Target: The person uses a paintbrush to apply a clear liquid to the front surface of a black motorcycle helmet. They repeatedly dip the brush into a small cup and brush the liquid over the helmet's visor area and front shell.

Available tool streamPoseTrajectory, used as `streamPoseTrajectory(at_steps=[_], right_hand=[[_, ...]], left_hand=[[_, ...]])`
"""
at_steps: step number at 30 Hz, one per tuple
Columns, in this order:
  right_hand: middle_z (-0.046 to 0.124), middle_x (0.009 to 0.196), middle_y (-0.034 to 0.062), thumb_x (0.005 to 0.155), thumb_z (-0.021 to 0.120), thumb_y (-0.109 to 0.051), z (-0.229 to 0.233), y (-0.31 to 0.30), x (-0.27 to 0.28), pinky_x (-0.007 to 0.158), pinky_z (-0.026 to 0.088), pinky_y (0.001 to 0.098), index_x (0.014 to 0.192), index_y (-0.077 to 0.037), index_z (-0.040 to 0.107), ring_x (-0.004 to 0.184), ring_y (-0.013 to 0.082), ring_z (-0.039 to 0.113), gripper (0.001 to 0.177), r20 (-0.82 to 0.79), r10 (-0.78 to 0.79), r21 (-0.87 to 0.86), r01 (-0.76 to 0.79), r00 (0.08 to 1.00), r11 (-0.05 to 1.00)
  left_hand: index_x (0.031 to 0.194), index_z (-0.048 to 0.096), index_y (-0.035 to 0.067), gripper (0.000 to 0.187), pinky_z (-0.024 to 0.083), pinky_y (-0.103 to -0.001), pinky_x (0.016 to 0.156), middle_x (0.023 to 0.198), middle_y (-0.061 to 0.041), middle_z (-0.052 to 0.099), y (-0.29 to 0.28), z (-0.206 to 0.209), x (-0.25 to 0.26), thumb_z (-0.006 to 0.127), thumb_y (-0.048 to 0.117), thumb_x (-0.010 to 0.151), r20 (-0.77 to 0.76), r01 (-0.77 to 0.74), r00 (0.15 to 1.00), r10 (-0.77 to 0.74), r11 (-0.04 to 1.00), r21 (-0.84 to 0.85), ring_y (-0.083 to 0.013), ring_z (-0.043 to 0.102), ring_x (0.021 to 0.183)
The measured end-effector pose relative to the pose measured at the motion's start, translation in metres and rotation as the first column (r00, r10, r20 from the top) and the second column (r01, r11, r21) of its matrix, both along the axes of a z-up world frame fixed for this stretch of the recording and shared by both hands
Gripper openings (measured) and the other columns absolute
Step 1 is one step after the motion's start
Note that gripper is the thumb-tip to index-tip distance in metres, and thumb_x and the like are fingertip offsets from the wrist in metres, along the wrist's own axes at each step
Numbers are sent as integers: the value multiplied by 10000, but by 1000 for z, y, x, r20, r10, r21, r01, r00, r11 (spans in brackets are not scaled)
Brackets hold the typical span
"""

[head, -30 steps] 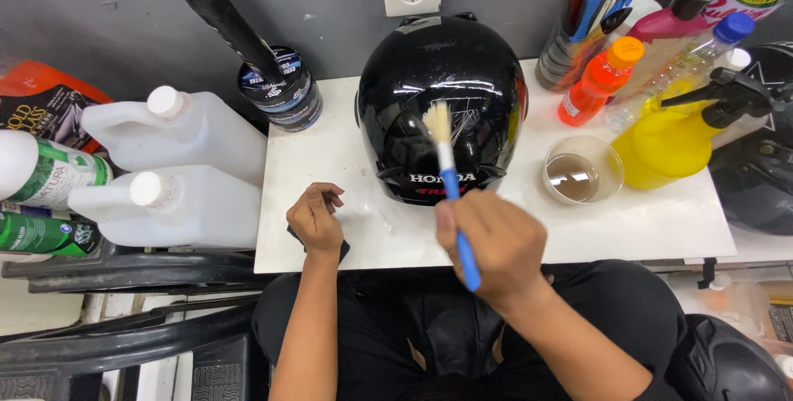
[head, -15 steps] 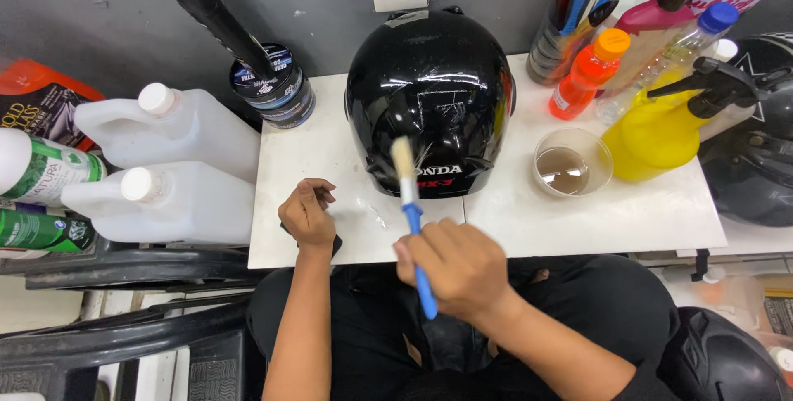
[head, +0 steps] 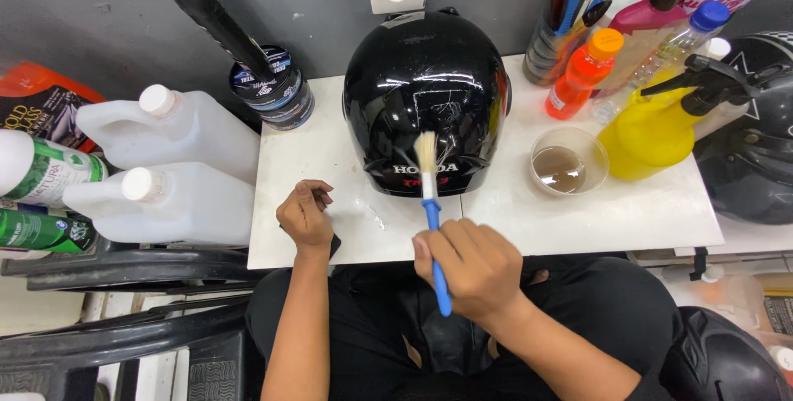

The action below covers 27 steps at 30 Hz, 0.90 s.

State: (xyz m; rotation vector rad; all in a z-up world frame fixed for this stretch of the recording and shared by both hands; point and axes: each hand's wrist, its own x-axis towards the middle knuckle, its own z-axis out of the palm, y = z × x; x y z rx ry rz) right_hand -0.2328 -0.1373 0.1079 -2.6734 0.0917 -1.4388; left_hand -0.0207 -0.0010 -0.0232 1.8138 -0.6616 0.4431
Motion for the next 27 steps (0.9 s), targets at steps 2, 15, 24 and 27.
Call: streamPoseTrajectory(at_steps=[2, 15, 24, 27], right_hand=[[463, 519, -1, 964, 562, -191, -5, -2, -2, 423, 409, 230, 665, -125, 617, 421, 157, 470, 311, 7, 3, 11, -3, 1000, 1000], [396, 480, -12, 970, 558, -155, -9, -21, -6, 411, 384, 237, 608, -123, 578, 382, 167, 419, 364, 29, -146, 39, 145, 989, 989], [351, 463, 11, 966, 556, -110, -9, -36, 0, 391, 365, 262, 577, -112, 519, 368, 208, 406, 391, 43, -170, 35, 169, 984, 985], [377, 467, -15, 984, 519, -145, -11, -27, -3, 390, 369, 230, 588, -125, 567, 362, 162, 389, 400, 45, -110, 70, 107, 993, 992]], left_hand=[[660, 650, 132, 626, 434, -237, 433, 439, -42, 554, 0, 1, 1, 265, 302, 1123, -1, 0, 1000, 0, 1000, -7, -164, 491, 387], [661, 652, 140, 610, 433, -231, 425, 431, -40, 551, -1, 3, 1, 268, 279, 1114, 14, 10, 1000, -10, 1000, -14, -164, 487, 378], [663, 657, 133, 614, 443, -232, 428, 437, -41, 558, -1, 3, 1, 265, 284, 1110, 17, 31, 999, -31, 998, -47, -161, 490, 385], [660, 655, 133, 619, 447, -236, 432, 440, -39, 563, -3, 4, 2, 260, 290, 1109, 19, 44, 999, -43, 998, -54, -164, 499, 388]])
